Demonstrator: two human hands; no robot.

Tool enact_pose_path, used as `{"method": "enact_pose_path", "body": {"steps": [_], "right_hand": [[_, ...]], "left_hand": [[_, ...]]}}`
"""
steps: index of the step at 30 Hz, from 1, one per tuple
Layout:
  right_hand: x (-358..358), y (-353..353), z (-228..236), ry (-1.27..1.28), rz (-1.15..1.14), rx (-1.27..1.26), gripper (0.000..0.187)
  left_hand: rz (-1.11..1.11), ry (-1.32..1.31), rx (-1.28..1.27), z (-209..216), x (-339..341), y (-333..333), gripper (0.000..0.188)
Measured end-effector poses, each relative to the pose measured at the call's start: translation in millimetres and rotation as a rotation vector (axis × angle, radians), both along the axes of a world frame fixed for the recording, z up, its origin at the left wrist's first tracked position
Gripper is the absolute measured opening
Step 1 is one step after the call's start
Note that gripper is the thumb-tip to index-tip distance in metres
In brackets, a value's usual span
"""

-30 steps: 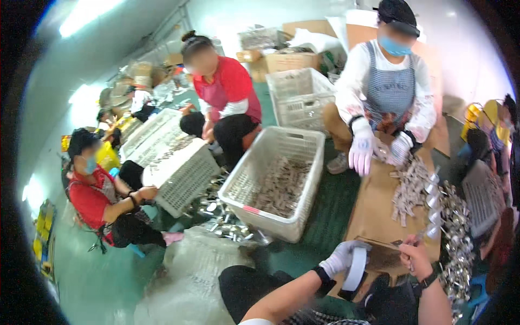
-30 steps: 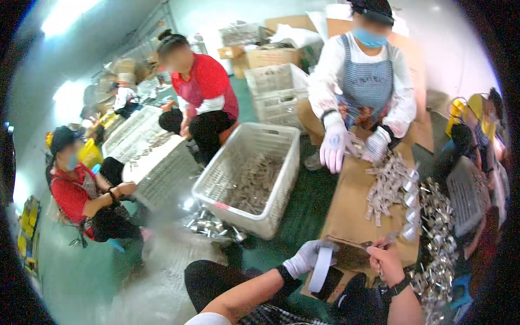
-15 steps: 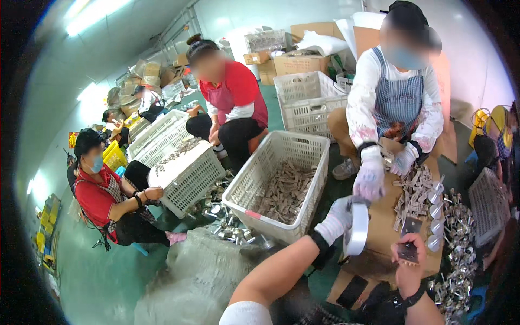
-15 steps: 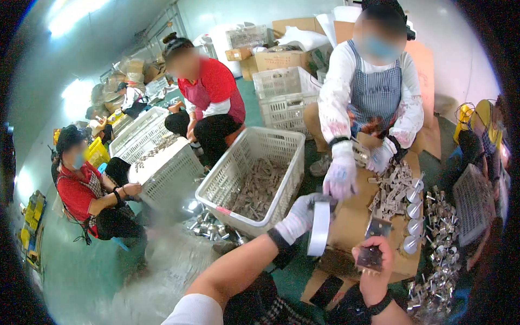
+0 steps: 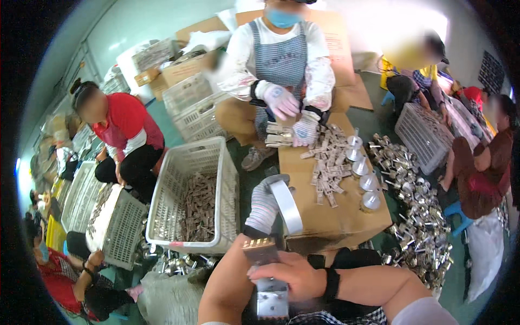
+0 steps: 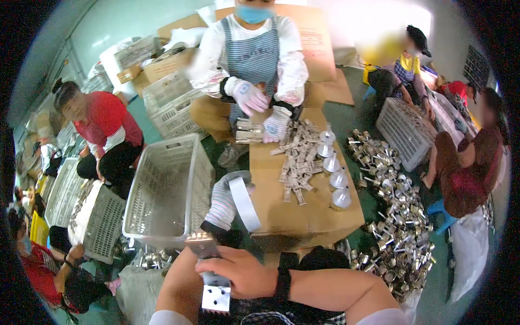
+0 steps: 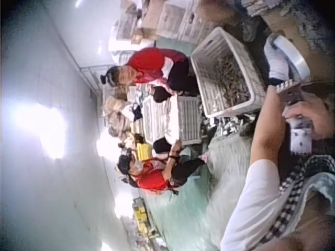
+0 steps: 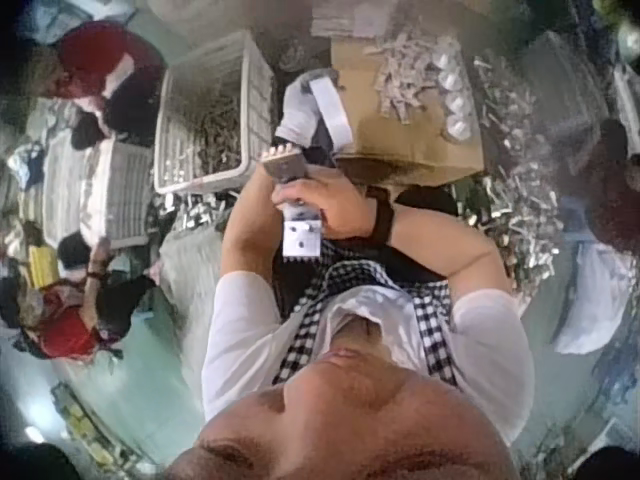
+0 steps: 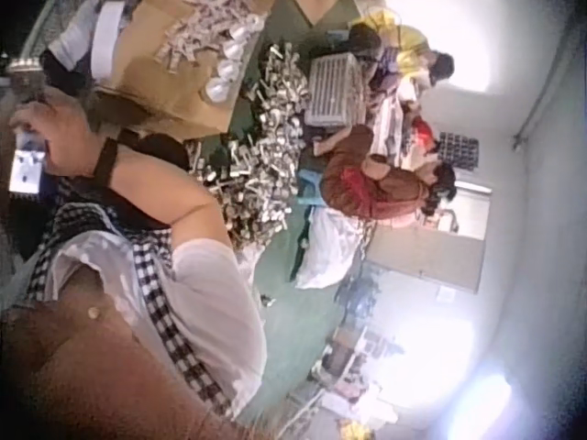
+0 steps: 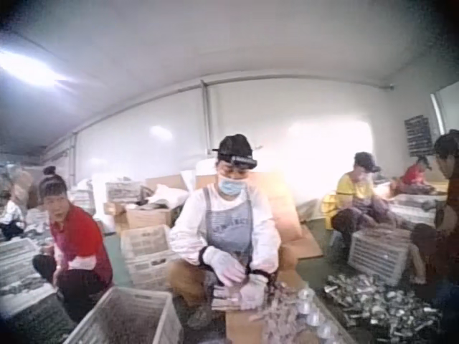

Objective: The recorder is using a tape dispenser and handling small metal components to assemble or package items in an industrial setting.

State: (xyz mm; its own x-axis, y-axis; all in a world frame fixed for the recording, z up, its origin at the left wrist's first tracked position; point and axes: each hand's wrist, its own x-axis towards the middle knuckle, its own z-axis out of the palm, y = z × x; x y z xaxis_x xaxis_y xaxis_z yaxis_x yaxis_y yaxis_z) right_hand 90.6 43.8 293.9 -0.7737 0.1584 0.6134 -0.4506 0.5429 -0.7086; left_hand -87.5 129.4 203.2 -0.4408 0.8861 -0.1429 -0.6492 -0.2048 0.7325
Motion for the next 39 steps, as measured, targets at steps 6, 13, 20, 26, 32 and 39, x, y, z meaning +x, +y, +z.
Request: {"method": "enact_pose_path", "body": {"steps": [6, 13, 20, 26, 32, 39], "right_hand": [[-5.7, -8.3, -5.6, -0.037, 0.056, -0.031, 0.046], [-5.8, -11.9, -6.0, 0.052, -0.021, 0.010, 0.044], [0.7, -4.7, -5.5, -0.060, -0.021, 0.007, 0.044], [-1.8, -4.6, -1.8, 0.040, -0.067, 0.027, 0.039], [-1.8, -1.0, 1.3, 0.011, -0.076, 0.030, 0.039], [0.0, 2.2, 1.0, 0.003, -0.088, 0.022, 0.041]], "left_hand": [[-0.027, -0.250, 0.077, -8.6, 6.8, 20.0, 0.020], [0.003, -0.099, 0.060, -18.2, 10.0, 25.3, 0.023], [-0.041, -0.109, 0.032, -21.1, 6.2, 29.8, 0.033], [-0.041, -0.080, 0.005, -27.7, 5.4, 33.4, 0.033], [0.020, 0.063, -0.037, -26.6, 10.5, 33.4, 0.028], [-0.025, -0.211, 0.035, -18.9, 16.2, 36.7, 0.021]]}}
